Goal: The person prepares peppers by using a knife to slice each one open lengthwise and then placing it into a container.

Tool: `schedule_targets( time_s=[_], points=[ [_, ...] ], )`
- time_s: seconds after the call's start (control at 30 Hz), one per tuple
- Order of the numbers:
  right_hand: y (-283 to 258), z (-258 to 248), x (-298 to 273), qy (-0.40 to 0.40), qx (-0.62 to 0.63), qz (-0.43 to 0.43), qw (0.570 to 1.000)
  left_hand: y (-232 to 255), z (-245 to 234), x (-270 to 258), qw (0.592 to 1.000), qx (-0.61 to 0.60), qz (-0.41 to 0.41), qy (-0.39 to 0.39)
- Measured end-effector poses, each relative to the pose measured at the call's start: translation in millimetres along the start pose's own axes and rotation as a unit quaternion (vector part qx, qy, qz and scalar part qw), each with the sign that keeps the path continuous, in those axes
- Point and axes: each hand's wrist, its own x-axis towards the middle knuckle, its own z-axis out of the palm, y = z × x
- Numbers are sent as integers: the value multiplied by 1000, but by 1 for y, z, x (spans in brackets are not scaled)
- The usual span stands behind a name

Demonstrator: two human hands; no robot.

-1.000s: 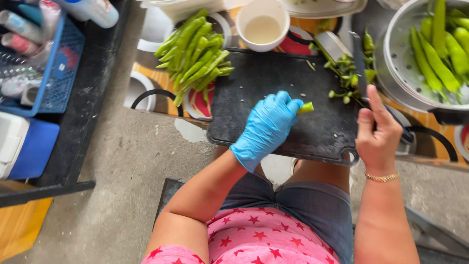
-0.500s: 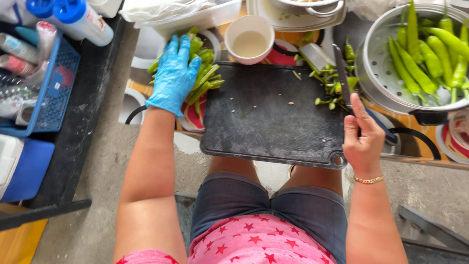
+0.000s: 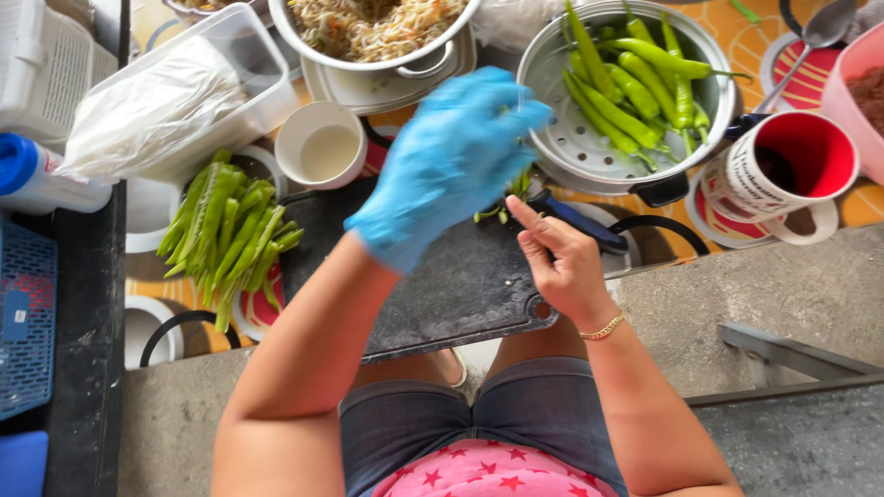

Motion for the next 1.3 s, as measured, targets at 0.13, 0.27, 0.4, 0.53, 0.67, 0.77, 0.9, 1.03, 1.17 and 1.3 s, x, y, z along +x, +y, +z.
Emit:
schedule_targets(
  time_s=[0.13, 0.27, 0.4, 0.53, 0.67, 0.77, 0.9, 1.03, 1.17, 1.3],
  points=[
    [0, 0, 2, 6, -12, 5, 1000, 14, 88, 81, 983, 24, 15, -182],
    [-2, -2, 5, -2, 0, 22, 1000, -5, 148, 117, 885, 137, -63, -440],
    [-5, -7, 7, -18, 1, 23, 1000, -28, 177, 116, 826, 168, -55, -535],
    [-4, -8, 10, -19, -6, 14, 1000, -37, 185, 113, 806, 174, -41, -564],
    [0, -7, 7, -21, -9, 7, 1000, -37, 177, 110, 803, 161, -31, -572],
    [2, -5, 8, -20, -19, 16, 999, -41, 165, 116, 816, 124, -74, -559],
    [5, -2, 5, -11, -30, -2, 999, -43, 159, 119, 860, 45, -81, -503],
    [2, -2, 6, -14, -34, 0, 999, -44, 126, 113, 936, -108, -85, -324],
    [-6, -3, 8, 5, -21, -7, 1000, -34, 67, 99, 952, -149, -108, -244],
    [-15, -4, 11, 4, 11, 41, 999, -17, 0, 39, 971, -195, -51, -133]
  ],
)
